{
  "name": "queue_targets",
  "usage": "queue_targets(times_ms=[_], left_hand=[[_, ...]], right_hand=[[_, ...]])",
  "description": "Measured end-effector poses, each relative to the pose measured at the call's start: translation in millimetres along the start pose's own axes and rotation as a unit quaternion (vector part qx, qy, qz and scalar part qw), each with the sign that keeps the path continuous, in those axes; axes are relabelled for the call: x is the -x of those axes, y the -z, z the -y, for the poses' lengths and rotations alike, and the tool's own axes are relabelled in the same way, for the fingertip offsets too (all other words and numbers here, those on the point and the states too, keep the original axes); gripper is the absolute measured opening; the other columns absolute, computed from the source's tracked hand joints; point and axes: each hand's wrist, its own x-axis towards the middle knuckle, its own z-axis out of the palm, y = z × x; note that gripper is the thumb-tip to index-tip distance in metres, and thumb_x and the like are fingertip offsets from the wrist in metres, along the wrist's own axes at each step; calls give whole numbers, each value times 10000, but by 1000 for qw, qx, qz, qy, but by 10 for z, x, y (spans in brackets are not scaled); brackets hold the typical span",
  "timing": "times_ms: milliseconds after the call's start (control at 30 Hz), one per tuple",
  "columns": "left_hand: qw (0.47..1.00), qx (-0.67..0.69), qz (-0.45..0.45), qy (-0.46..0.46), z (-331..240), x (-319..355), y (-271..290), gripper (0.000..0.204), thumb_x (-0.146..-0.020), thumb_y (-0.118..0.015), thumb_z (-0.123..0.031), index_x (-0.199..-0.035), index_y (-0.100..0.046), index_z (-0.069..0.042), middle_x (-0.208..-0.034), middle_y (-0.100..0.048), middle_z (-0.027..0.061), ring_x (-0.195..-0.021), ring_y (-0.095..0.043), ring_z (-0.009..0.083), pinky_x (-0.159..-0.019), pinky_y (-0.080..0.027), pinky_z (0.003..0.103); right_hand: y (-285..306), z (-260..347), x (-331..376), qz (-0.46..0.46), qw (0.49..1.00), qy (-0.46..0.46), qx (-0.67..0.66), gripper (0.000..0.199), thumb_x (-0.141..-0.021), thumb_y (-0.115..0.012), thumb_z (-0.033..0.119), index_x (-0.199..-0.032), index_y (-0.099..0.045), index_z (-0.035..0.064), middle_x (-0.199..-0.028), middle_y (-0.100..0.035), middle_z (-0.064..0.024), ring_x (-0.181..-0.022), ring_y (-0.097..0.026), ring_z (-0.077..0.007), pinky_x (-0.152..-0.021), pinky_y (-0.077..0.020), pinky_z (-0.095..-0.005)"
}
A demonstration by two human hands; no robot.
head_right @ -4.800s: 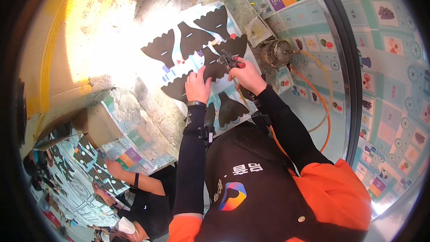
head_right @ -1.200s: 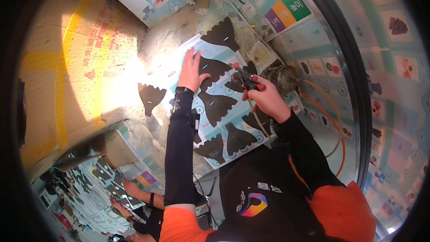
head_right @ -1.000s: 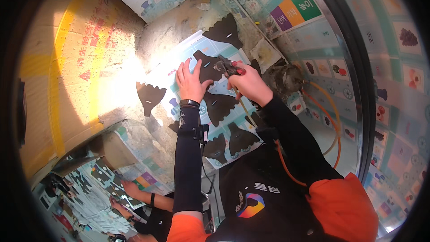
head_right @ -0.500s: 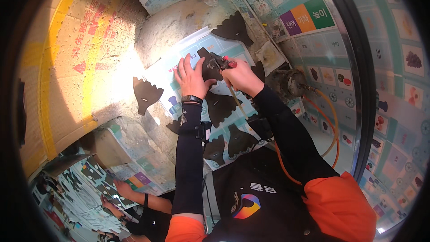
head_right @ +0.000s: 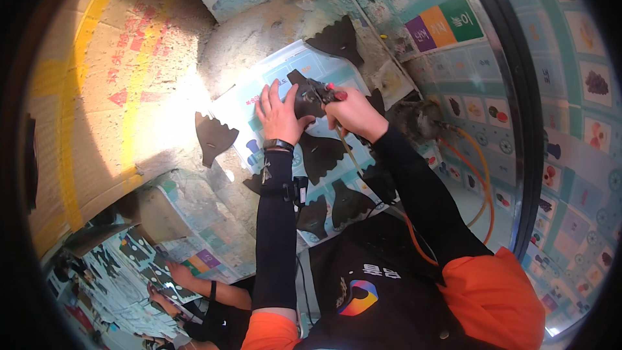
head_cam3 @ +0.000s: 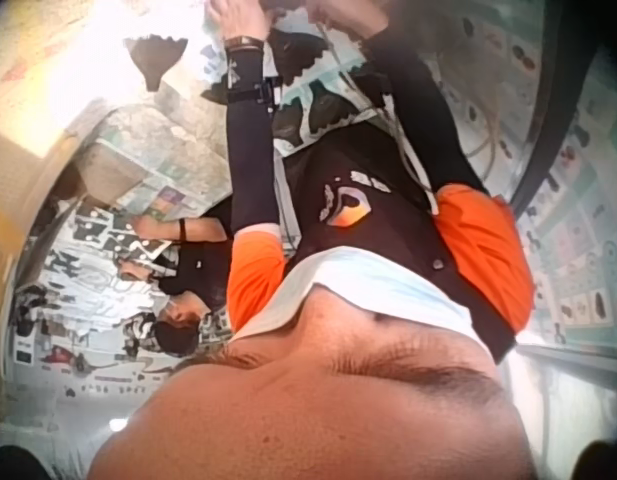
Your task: Using a glue gun to apply adhesive to shoe upper components on a manufacturing floor.
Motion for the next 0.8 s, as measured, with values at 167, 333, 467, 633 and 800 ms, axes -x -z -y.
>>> queue_targets(times_ms=[167, 333, 467, 633, 800], left_hand=[[956, 14, -206, 207, 803, 244, 405, 692, -701, -869, -355, -1219, -552, -24, -1250, -554, 156, -1178, -500, 355, -1020, -388, 487], [930, -62, -173, 319, 1542, 420, 529, 717, -669, -896, -347, -1204, -542, -27, -1212, -576, 179, -1174, -507, 381, -969, -435, 476], [949, -47, -146, 274, 1765, 395, 621, 534, -700, -882, -333, -1032, -627, -3, -952, -670, 179, -946, -633, 380, -874, -494, 452], [909, 335, -104, 226, 1452, 396, 672, 354, -850, -778, -281, -971, -686, 39, -771, -704, 143, -661, -661, 228, -642, -513, 356], [859, 414, -24, 300, 978, 481, 259, 363, -898, -756, -246, -1038, -581, 40, -635, -632, 29, -433, -511, 118, -440, -417, 286]], right_hand=[[185, 63, 455, -22, 999, -8, -22, 462, -737, -520, 115, -1176, -610, 1, -922, -725, -79, -818, -654, -137, -496, -490, -255], [172, 107, 625, -43, 998, 0, -52, 406, -765, -522, 96, -1151, -604, 3, -905, -718, -77, -868, -640, -153, -525, -506, -306], [89, 104, 649, -36, 998, 4, -51, 402, -764, -514, 90, -1149, -594, 5, -902, -711, -77, -896, -645, -169, -537, -512, -316], [29, 147, 702, -28, 998, 21, -60, 423, -755, -497, 75, -1158, -584, -18, -898, -697, -84, -893, -662, -181, -543, -537, -309], [-362, 155, 601, 23, 997, 16, -69, 384, -803, -499, 45, -1168, -585, -40, -879, -692, -77, -816, -674, -150, -505, -536, -276]])
